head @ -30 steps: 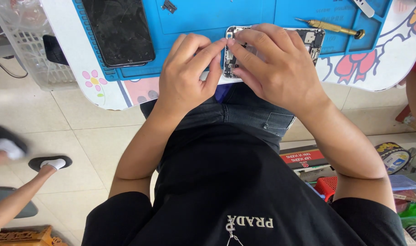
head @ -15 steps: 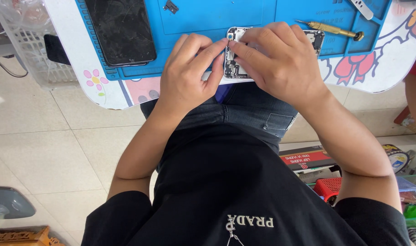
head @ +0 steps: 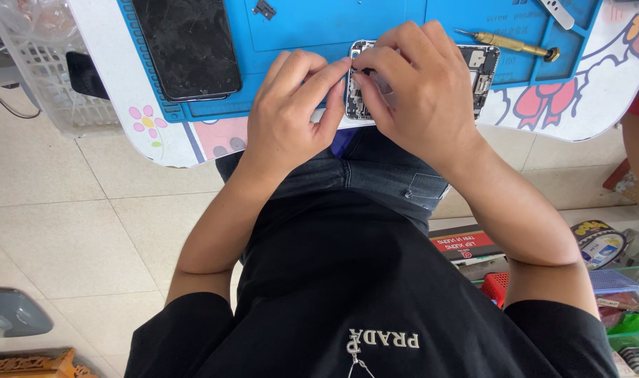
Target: Disassembling a smartphone and cleaning internal components at a repair bench.
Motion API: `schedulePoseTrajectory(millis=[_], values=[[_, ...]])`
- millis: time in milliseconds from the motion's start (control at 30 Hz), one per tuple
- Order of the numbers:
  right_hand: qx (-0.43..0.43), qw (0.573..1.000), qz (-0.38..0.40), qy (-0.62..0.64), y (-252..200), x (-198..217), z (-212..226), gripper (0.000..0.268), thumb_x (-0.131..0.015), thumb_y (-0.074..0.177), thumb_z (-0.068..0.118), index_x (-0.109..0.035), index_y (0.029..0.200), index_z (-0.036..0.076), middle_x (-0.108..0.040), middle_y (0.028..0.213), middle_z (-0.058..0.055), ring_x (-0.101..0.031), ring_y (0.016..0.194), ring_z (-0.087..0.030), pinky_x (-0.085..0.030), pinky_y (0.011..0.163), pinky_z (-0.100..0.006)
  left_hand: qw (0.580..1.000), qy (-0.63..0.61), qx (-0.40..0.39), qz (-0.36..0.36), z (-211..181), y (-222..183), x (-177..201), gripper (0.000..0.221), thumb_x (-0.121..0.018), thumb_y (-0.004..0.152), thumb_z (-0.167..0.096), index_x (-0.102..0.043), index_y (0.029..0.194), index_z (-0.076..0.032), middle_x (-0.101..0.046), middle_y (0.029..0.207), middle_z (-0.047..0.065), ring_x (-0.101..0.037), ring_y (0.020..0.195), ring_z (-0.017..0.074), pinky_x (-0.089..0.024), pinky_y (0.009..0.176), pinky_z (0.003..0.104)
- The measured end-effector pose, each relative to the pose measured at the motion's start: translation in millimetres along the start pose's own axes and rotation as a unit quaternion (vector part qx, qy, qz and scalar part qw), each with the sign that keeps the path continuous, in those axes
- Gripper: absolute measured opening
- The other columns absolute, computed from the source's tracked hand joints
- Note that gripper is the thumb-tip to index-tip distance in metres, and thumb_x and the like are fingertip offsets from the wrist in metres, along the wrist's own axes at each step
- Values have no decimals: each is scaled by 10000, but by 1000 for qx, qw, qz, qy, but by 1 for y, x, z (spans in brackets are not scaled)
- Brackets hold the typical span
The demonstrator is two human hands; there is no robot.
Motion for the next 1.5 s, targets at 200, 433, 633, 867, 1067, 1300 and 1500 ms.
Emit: schedulePoseTrajectory(millis=[200,433,633,867,1067,1300,1500], values=[[15,999,21,28,-2,0,-6,218,-775,976,-3,-688,1157,81,-589,1100,-51,-527,929,-237,-447,841,-340,1000,-5,3,-5,-2,1,1,238,-760,977,-2,-721,1209,-40,-605,1021,53,-601,921,208,-521,812,334],[40,998,2,37,13,8,5,261,-793,909,25,-681,1144,42,-578,1080,-85,-517,919,-275,-441,827,-382,1000,-1,0,0,-1,1,1,237,-752,981,-2,-723,1214,-39,-607,1023,50,-606,924,206,-526,811,326],[36,999,-7,3,9,1,2,149,-777,974,36,-651,1053,53,-580,1062,-60,-522,980,-274,-447,866,-377,1000,0,1,-2,-1,0,1,232,-758,984,-5,-723,1210,-45,-608,1027,47,-607,925,204,-526,815,324],[47,997,5,-58,-10,-2,0,221,-785,1038,94,-708,1243,116,-616,1151,-7,-554,975,-213,-436,822,-348,1000,-2,-1,-5,-1,1,1,240,-767,970,0,-726,1203,-43,-600,1012,50,-602,912,209,-523,799,328],[43,990,43,-124,-23,5,7,360,-750,1065,289,-683,1397,165,-594,1295,-30,-547,1075,-231,-381,901,-388,1000,-1,3,-2,-1,-1,1,252,-766,977,-1,-718,1221,-47,-599,1029,48,-605,925,211,-525,790,322],[42,968,73,-235,-20,12,25,544,-528,1090,549,-610,1453,152,-538,1445,-65,-517,1175,-241,-320,978,-449,1000,6,0,2,-3,0,2,272,-770,969,7,-722,1231,-49,-598,1034,47,-605,924,209,-526,808,335],[27,961,119,-249,-29,8,27,622,-436,1187,606,-578,1517,98,-543,1432,-73,-499,1177,-237,-320,1018,-456,1000,7,-2,7,-5,1,1,253,-774,966,11,-724,1209,-37,-596,1042,51,-597,925,214,-521,756,308]])
Point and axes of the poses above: each hand's wrist, its own y-axis towards the middle knuckle, its own x-axis out of the back of the hand, z = x × y, the point moved 2 cm from there along y, towards the middle knuckle
